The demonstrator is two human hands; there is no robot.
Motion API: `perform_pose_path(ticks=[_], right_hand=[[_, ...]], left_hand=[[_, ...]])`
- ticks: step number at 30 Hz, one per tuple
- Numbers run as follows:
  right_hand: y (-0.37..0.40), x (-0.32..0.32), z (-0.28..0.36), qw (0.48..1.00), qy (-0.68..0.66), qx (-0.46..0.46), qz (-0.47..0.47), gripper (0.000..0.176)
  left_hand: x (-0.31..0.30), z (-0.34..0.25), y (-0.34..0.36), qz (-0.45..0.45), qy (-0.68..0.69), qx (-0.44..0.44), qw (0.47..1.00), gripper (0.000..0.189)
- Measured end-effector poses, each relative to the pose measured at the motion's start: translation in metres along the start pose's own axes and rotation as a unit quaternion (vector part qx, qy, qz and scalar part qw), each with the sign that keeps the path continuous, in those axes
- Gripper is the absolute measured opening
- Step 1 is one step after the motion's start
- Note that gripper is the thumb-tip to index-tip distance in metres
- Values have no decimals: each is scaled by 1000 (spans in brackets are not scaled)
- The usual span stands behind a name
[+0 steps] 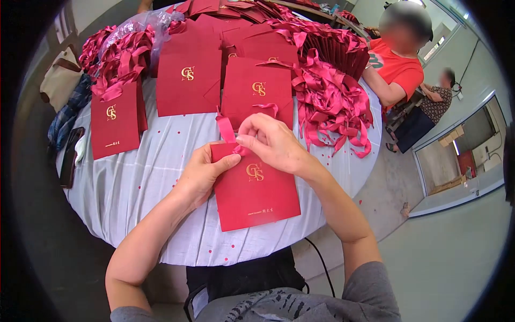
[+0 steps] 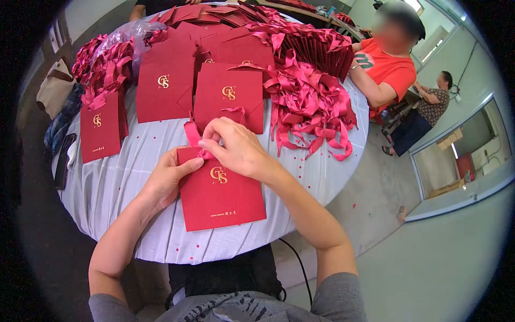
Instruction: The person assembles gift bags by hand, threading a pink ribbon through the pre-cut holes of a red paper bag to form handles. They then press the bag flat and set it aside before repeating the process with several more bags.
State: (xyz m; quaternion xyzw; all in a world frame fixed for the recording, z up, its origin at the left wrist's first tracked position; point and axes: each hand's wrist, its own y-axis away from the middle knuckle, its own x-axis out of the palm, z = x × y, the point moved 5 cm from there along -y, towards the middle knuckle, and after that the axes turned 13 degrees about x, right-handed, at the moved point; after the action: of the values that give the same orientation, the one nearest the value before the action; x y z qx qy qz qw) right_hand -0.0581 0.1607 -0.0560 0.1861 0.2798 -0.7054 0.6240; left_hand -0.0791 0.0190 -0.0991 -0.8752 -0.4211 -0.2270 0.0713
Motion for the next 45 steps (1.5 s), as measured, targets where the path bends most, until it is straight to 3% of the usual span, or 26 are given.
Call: perform_pose_path(ticks=[5,9,12,18,23,26,31,32,34,36,37,38,40,41,42,44,45], right_hand=[[-3,-2,6,995,14,103,12,20],[-10,8,-2,996,2,91,22,19],[-13,16,-12,987,-94,106,71,17],[-11,13,-5,993,-52,106,4,15],[-10,15,-5,998,0,32,-48,16],[-10,13,-3,998,-23,50,-19,15],[-6,-49,12,948,6,-74,-309,14],[-6,-62,0,958,-14,37,-285,37],[-1,-81,-14,956,32,184,-226,65],[1,-76,-17,961,50,230,-145,82],[-3,-68,-28,967,11,249,-55,84],[-4,-64,-31,967,10,248,-54,84],[-7,-45,-22,962,-136,230,60,85],[-2,-45,-14,951,-192,230,81,71],[-2,-41,-12,951,-192,228,81,71],[-4,-38,-2,944,-285,149,68,44],[-4,-37,-2,945,-285,146,67,44]], left_hand=[[5,-1,4,-2,-9,-15,1000,30],[8,2,5,7,6,-16,1000,28],[10,4,8,10,-1,-30,999,26],[12,8,10,18,11,-41,999,24],[12,11,11,16,13,-42,999,23],[12,11,10,16,22,-41,999,24],[17,-5,10,23,62,8,998,33],[16,-12,9,15,69,15,997,36],[10,-24,7,-4,94,37,995,39],[5,-32,5,-25,103,60,993,42],[4,-32,4,-28,102,62,993,42],[2,-32,4,-26,98,71,992,41],[4,-34,3,-21,95,80,992,41],[6,-36,4,-22,98,81,992,41],[7,-37,6,-24,100,82,991,40],[4,-35,5,-16,83,89,992,40],[4,-34,4,-6,69,93,993,39]])
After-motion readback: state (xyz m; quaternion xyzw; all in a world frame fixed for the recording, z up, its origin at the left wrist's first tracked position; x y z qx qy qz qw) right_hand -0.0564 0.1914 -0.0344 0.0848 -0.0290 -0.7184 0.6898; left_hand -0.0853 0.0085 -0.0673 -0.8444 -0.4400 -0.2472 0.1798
